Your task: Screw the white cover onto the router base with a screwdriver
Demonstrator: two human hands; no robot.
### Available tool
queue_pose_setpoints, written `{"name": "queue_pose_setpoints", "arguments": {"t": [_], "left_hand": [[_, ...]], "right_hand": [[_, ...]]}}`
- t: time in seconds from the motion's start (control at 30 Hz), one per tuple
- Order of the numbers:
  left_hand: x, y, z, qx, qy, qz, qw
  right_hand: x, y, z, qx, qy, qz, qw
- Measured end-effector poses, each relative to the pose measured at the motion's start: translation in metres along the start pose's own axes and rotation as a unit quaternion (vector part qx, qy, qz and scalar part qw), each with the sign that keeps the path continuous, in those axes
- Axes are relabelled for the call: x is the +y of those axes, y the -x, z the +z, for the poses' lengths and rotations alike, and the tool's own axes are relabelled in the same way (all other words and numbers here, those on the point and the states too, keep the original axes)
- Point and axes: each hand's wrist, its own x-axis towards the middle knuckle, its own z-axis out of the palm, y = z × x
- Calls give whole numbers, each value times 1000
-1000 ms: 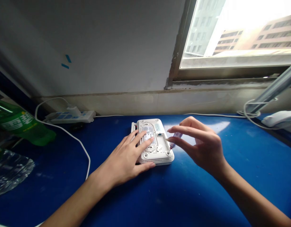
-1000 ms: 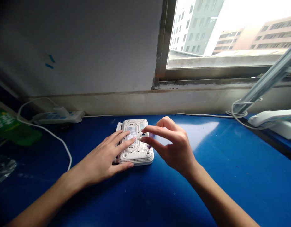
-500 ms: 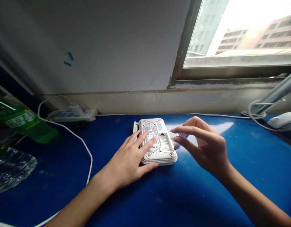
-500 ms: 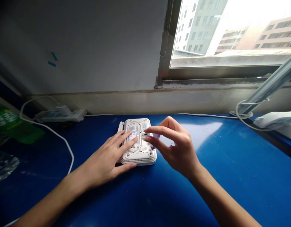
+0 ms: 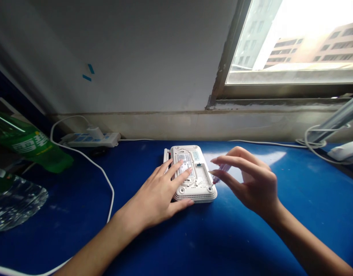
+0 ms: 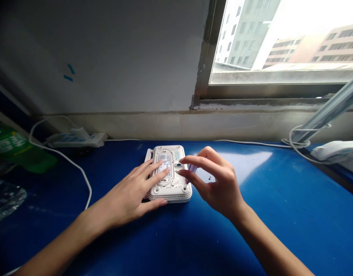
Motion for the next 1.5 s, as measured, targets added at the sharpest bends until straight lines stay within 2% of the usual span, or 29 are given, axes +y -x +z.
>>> {"name": "queue_pose_setpoints", "arguments": {"t": [0.27,0.53,0.67,0.97,1.2,1.4,1.5], "left_hand": [[-2,0,1,7,4,7,1000],[2,-3,-5,-34,-5,-11,999],[2,-4,-6,-41,-4,-19,999],[1,-3,-6,-36,-15,-11,999],[0,-3,-5,-37,-10,-13,999],[0,-3,-5,-43,-2,-25,999],[2,-3,-6,-45,0,-23,999]], "right_hand": [[4,5,6,-39,-77,-5,996],[4,9,9,31,12,-39,999],[6,8,10,48,22,-55,997],[0,10,12,29,-41,-37,998],[2,12,10,61,9,-20,998],[1,14,10,30,-2,-50,998],[1,15,11,35,8,-62,997]]}}
